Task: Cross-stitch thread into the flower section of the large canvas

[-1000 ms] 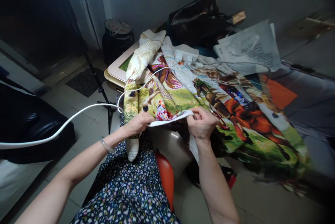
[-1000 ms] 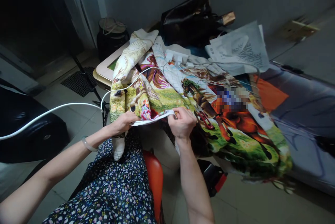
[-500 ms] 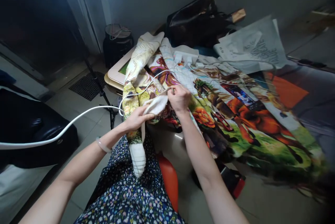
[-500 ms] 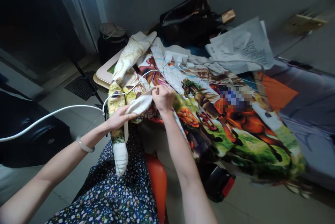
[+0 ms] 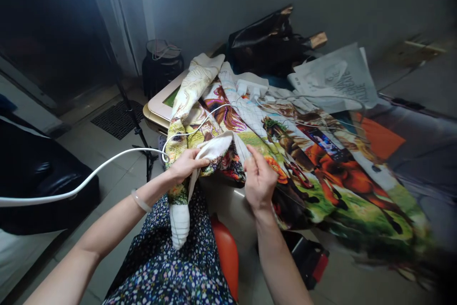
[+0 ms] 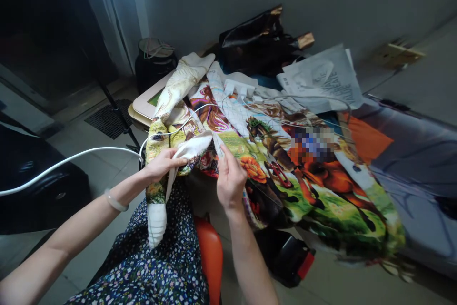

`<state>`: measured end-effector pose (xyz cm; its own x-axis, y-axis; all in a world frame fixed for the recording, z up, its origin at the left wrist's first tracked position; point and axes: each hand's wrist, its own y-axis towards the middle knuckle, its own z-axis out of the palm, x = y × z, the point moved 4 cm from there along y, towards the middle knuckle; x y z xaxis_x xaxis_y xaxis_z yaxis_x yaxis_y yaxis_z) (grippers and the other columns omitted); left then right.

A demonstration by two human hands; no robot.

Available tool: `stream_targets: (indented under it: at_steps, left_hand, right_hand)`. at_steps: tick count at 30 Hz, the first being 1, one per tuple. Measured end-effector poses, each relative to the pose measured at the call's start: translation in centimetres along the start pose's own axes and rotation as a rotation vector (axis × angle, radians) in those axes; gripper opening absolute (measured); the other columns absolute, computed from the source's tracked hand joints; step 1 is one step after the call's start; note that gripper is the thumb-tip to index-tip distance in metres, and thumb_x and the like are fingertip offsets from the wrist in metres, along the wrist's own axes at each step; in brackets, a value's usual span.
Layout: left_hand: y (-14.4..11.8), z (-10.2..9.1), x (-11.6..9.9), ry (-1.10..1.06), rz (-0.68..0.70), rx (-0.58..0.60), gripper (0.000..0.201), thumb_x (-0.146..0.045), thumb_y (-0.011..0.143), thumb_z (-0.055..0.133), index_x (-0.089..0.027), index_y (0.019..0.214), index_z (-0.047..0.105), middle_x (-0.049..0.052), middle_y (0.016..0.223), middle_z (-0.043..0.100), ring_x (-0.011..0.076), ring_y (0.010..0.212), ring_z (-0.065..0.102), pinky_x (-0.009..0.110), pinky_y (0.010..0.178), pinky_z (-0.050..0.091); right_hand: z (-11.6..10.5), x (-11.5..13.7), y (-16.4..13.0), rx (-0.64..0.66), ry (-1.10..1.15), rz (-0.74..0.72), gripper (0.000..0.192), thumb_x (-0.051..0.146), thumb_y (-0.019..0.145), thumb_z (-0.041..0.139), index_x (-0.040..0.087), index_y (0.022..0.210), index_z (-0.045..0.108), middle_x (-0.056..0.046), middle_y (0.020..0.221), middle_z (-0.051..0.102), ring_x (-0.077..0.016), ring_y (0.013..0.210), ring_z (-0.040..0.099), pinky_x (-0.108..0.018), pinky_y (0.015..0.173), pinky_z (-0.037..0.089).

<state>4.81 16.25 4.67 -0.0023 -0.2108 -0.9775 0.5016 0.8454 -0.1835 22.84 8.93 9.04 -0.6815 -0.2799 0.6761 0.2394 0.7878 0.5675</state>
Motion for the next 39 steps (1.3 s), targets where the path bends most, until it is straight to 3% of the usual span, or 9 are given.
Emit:
stream_targets:
  at_steps: [3, 6, 8, 12, 22, 39]
  left_hand:
    - [-0.1, 0.2, -0.4, 0.016, 0.016, -0.017, 0.028, -0.037, 0.063, 0.07, -0.013, 0.068, 0.057, -0.004, 0.059, 0.046, 0.0087, 0.055, 0.034, 0.023, 0.051, 0.024]
    - [-0.2, 0.3, -0.4, 0.022, -0.001, -0.026, 0.028, -0.038, 0.063, 0.069, -0.015, 0.063, 0.052, -0.005, 0.054, 0.041, 0.0077, 0.051, 0.031, 0.023, 0.048, 0.022]
    - [-0.3, 0.3, -0.3, 0.027, -0.02, -0.032, 0.03, -0.039, 0.063, 0.069, -0.016, 0.061, 0.05, -0.006, 0.051, 0.038, 0.0069, 0.048, 0.029, 0.024, 0.046, 0.02]
    - [-0.2, 0.1, 0.3, 0.015, -0.042, -0.04, 0.031, -0.04, 0.064, 0.07, -0.016, 0.062, 0.05, -0.006, 0.05, 0.04, 0.0065, 0.045, 0.03, 0.024, 0.044, 0.017]
    - [-0.1, 0.2, 0.5, -0.045, -0.056, -0.037, 0.026, -0.036, 0.064, 0.07, -0.016, 0.064, 0.053, -0.005, 0.052, 0.045, 0.0068, 0.046, 0.033, 0.023, 0.044, 0.019]
    - [-0.3, 0.3, 0.2, -0.051, -0.066, -0.048, 0.024, -0.034, 0.066, 0.067, -0.015, 0.067, 0.051, -0.005, 0.055, 0.045, 0.0074, 0.05, 0.034, 0.023, 0.048, 0.022]
  right_hand:
    - [1.3, 0.7, -3.9, 0.207, 0.3, 0.255, 0.043, 0.028, 0.093, 0.047, 0.018, 0.134, 0.042, 0.002, 0.067, 0.063, -0.013, 0.054, 0.058, -0.028, 0.059, 0.051]
    - [3.5, 0.7, -6.3, 0.287, 0.452, 0.437, 0.02, 0.032, 0.088, 0.057, 0.017, 0.101, 0.058, 0.002, 0.064, 0.064, -0.0114, 0.051, 0.059, -0.023, 0.052, 0.05]
    - [4.5, 0.5, -6.8, 0.269, 0.478, 0.484, 0.018, 0.035, 0.086, 0.06, 0.016, 0.085, 0.059, 0.001, 0.062, 0.063, -0.0105, 0.049, 0.058, -0.022, 0.048, 0.049]
    - [5.5, 0.6, -6.9, 0.238, 0.456, 0.52, 0.025, 0.039, 0.085, 0.06, 0.015, 0.089, 0.064, 0.002, 0.056, 0.061, -0.0086, 0.042, 0.052, -0.019, 0.041, 0.045]
    - [5.5, 0.9, -6.7, 0.231, 0.387, 0.51, 0.026, 0.036, 0.085, 0.058, 0.014, 0.093, 0.068, 0.003, 0.052, 0.056, -0.007, 0.038, 0.045, -0.018, 0.037, 0.038]
    - [5.6, 0.4, -6.6, 0.245, 0.389, 0.522, 0.028, 0.036, 0.084, 0.058, 0.012, 0.093, 0.069, 0.002, 0.052, 0.056, -0.0066, 0.038, 0.044, -0.017, 0.037, 0.037]
